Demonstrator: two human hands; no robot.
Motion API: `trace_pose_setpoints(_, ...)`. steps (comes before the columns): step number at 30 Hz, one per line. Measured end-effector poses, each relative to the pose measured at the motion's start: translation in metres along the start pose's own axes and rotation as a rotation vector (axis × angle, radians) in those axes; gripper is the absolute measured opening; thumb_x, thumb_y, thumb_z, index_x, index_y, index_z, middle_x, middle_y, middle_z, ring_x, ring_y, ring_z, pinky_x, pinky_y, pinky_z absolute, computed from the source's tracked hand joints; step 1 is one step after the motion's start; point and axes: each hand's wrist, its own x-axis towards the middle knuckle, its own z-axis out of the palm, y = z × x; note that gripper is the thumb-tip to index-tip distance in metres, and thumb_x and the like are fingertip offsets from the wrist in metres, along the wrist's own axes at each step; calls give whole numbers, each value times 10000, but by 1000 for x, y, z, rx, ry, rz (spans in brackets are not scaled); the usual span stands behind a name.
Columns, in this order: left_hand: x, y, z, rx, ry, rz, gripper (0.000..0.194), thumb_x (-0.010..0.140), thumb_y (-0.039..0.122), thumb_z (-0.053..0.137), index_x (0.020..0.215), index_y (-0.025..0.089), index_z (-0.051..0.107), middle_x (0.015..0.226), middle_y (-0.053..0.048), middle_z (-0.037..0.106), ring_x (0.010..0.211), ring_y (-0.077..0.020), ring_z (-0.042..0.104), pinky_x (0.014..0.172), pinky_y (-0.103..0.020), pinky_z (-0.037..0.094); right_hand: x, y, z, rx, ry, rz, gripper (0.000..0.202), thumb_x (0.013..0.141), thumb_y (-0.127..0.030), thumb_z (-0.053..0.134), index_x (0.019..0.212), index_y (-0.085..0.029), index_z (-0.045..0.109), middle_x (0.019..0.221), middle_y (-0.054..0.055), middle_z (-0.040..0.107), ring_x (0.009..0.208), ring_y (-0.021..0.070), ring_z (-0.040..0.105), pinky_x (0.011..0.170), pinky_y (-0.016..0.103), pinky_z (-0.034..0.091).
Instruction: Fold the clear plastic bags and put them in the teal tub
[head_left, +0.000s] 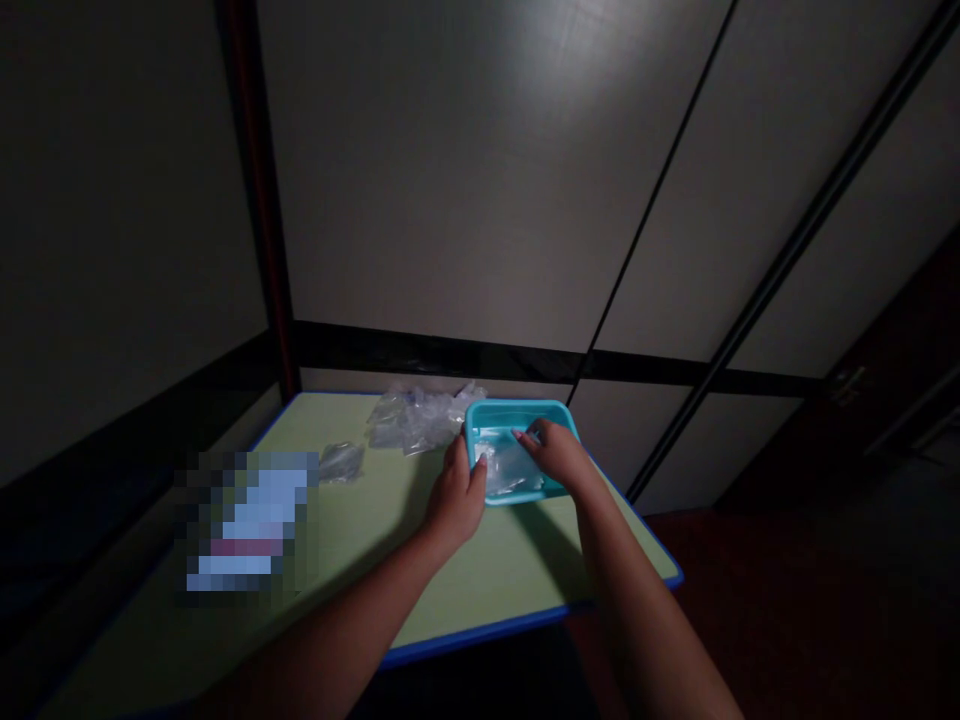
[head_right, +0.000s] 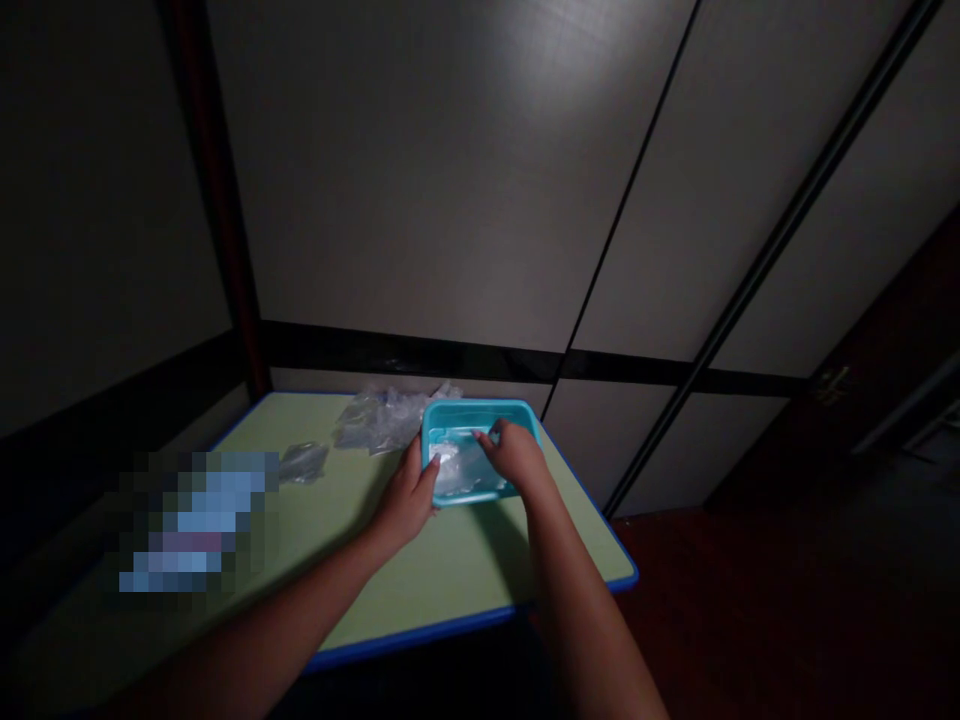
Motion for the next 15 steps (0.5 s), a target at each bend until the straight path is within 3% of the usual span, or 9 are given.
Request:
trace_pose_setpoints(6,0,2,-2,-20,0,-36,543,884,330,420,1403,243,286,1330,-113,456,974,-255,585,696,-299,511,1,5,-3,86,-100,2,121,820,-228,523,758,-157,599,683,53,618,581,138,506,513,230,292)
trace_pose_setpoints(10,1,4,-2,-32,-35,-84,534,893,345,403,1404,261,273,1317,-112,465,802,-213,619,579,-262,501,0,9,5,198,-35,11,104,831,-198,457,802,-166,552,719,37,593,627,140,502,544,226,316)
trace_pose_setpoints(15,2,0,-1,-12,-27,-72,537,891,348,407,1406,261,281,1313,-114,464,813,-216,618,530,-236,487,-2,15,16,343,66,78,123,844,-245,404,837,-181,509,726,20,572,634,149,497,569,245,352)
